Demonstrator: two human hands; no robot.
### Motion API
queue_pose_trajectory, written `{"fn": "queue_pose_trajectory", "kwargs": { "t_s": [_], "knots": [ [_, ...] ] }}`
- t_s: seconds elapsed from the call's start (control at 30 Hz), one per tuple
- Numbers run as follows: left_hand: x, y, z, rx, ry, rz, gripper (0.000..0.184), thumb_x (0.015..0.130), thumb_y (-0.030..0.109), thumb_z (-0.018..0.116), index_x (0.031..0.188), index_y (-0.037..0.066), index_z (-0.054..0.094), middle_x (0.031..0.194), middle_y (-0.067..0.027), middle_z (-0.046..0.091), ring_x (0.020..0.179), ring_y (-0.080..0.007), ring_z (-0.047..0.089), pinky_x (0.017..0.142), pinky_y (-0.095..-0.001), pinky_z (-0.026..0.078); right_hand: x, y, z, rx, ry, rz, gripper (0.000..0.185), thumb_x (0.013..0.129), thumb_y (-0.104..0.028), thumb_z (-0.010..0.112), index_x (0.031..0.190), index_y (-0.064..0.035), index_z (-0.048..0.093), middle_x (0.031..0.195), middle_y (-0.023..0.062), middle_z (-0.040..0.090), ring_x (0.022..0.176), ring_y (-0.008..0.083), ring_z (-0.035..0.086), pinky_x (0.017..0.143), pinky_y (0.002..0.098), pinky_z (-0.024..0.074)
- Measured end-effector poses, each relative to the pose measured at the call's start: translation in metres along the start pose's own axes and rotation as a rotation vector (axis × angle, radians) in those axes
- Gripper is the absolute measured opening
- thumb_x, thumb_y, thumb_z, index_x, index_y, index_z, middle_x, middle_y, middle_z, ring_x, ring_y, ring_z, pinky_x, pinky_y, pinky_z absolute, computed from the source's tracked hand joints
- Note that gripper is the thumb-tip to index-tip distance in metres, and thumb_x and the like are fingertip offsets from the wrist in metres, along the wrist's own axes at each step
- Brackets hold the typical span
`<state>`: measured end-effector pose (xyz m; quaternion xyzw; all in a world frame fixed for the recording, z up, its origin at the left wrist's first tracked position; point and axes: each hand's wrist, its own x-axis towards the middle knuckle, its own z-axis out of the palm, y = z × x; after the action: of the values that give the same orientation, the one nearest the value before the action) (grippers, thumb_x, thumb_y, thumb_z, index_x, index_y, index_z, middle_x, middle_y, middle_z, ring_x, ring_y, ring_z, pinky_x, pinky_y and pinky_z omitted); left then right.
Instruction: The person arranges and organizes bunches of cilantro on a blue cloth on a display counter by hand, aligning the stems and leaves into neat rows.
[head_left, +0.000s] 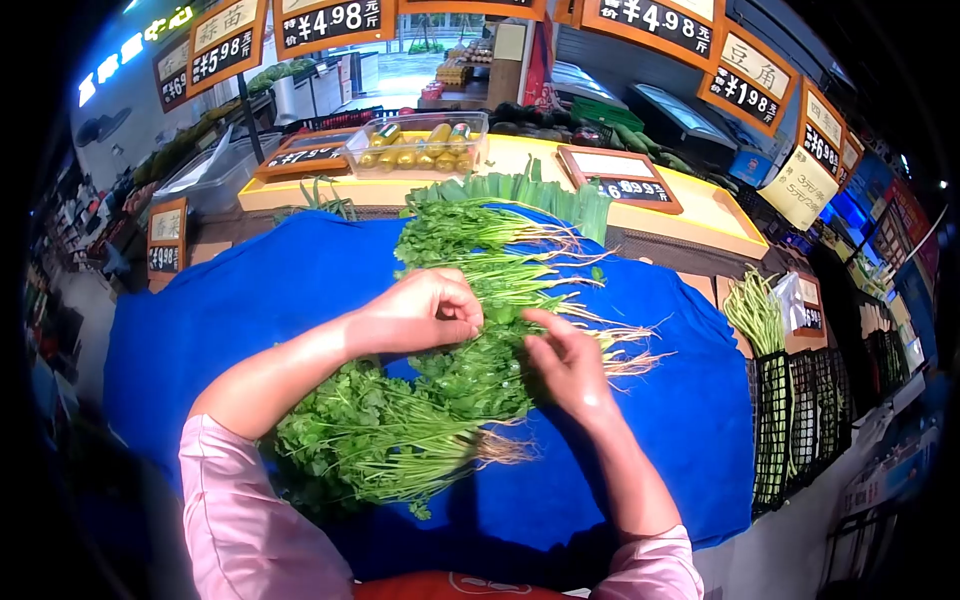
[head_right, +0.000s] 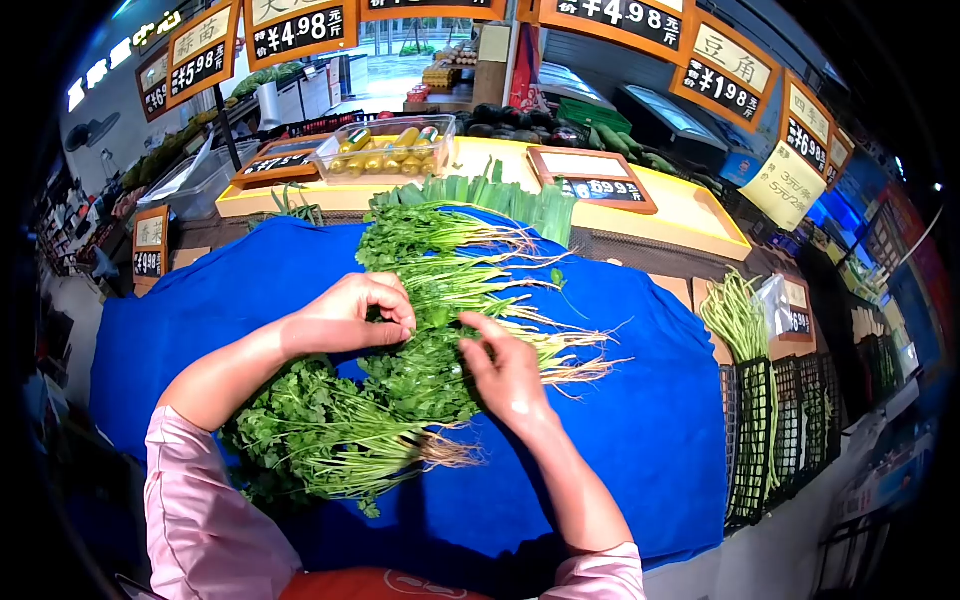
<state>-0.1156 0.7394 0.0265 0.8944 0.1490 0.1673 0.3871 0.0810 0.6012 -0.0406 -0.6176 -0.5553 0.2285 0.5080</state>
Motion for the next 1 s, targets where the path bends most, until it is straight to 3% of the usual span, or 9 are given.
{"fn": "queue_pose_trajectory", "kwargs": {
  "t_s": [0.1,0.17,0.27,0.4,0.43,0.67,0.8,0.87,1.0],
  "knots": [
    [0.0,0.002,0.006,0.085,0.026,0.092,0.008,0.08,0.006,0.073,0.086,0.003,0.069,0.084,-0.005,0.061,0.077,-0.0149,0.058,0.071,-0.028,0.048,-0.003,-0.014,0.018,-0.114,-0.023,-0.157,0.041,0.088,-0.011,0.065,0.129,-0.0118,0.057,0.084,0.017,0.067,0.069,0.0273,0.064,0.066,0.038,0.051],
    [0.0,0.0,0.008,0.08,0.037,0.093,0.008,0.08,0.005,0.072,0.086,0.003,0.069,0.084,-0.0046,0.06,0.077,-0.014,0.057,0.071,-0.0274,0.048,-0.005,-0.038,0.019,-0.168,-0.085,-0.034,0.05,0.086,-0.008,0.066,0.134,-0.0159,0.052,0.098,0.0202,0.067,0.078,0.0345,0.067,0.069,0.0399,0.0525],
    [-0.003,-0.004,0.006,0.031,0.047,0.025,0.007,0.08,0.005,0.072,0.086,0.002,0.069,0.084,-0.0033,0.06,0.077,-0.0118,0.055,0.071,-0.026,0.047,-0.003,-0.028,0.024,-0.129,0.073,-0.267,0.051,0.087,-0.007,0.065,0.134,-0.0158,0.051,0.095,0.0196,0.067,0.075,0.0337,0.066,0.068,0.0395,0.0522],
    [-0.005,-0.01,0.005,-0.104,0.041,-0.047,0.007,0.081,0.005,0.071,0.086,0.002,0.068,0.085,-0.0013,0.058,0.076,-0.0083,0.053,0.071,-0.0238,0.045,0.008,-0.018,0.029,-0.081,-0.006,-0.239,0.025,0.086,-0.006,0.066,0.111,-0.0076,0.063,0.092,0.0182,0.068,0.074,0.0313,0.066,0.065,0.0351,0.0517],
    [-0.004,-0.01,0.004,-0.095,0.034,-0.044,0.006,0.081,0.005,0.071,0.086,0.002,0.068,0.085,-0.0008,0.058,0.076,-0.0074,0.052,0.071,-0.0231,0.044,0.01,-0.019,0.032,-0.056,0.015,-0.231,0.014,0.085,-0.006,0.066,0.099,-0.004,0.066,0.09,0.017,0.068,0.073,0.0293,0.066,0.065,0.034,0.0514],
    [-0.004,-0.019,0.003,-0.06,0.06,-0.041,0.007,0.079,0.002,0.069,0.086,0.001,0.068,0.084,-0.0013,0.058,0.076,-0.0072,0.052,0.071,-0.0232,0.044,0.018,-0.012,0.038,-0.038,-0.033,-0.186,0.007,0.087,-0.007,0.064,0.093,-0.0041,0.062,0.079,0.0142,0.066,0.071,0.0286,0.066,0.065,0.0352,0.0509],
    [-0.001,-0.024,0.002,-0.09,0.055,-0.034,0.008,0.078,0.001,0.069,0.086,0.001,0.067,0.085,-0.0009,0.058,0.076,-0.0072,0.052,0.071,-0.0231,0.044,0.02,-0.017,0.037,-0.15,-0.031,-0.244,0.006,0.087,-0.009,0.063,0.091,-0.0048,0.06,0.075,0.0129,0.064,0.063,0.0275,0.064,0.058,0.0366,0.0485],
    [0.001,-0.023,0.004,-0.07,0.063,-0.028,0.009,0.078,0.002,0.07,0.086,0.001,0.067,0.085,-0.0009,0.058,0.077,-0.007,0.053,0.072,-0.0232,0.045,0.024,-0.008,0.042,-0.018,-0.006,-0.192,0.004,0.087,-0.006,0.062,0.09,-0.0041,0.06,0.07,0.0067,0.061,0.055,0.014,0.055,0.052,0.0304,0.0431],
    [0.007,-0.025,0.005,-0.065,0.088,0.018,0.009,0.079,0.003,0.069,0.087,0.002,0.067,0.086,-0.0011,0.059,0.077,-0.0078,0.053,0.072,-0.0236,0.046,0.031,-0.003,0.042,0.296,-0.035,-0.011,0.002,0.088,-0.003,0.061,0.088,-0.001,0.059,0.072,-0.0013,0.056,0.066,0.0042,0.046,0.058,0.0217,0.0392]
  ]
}}
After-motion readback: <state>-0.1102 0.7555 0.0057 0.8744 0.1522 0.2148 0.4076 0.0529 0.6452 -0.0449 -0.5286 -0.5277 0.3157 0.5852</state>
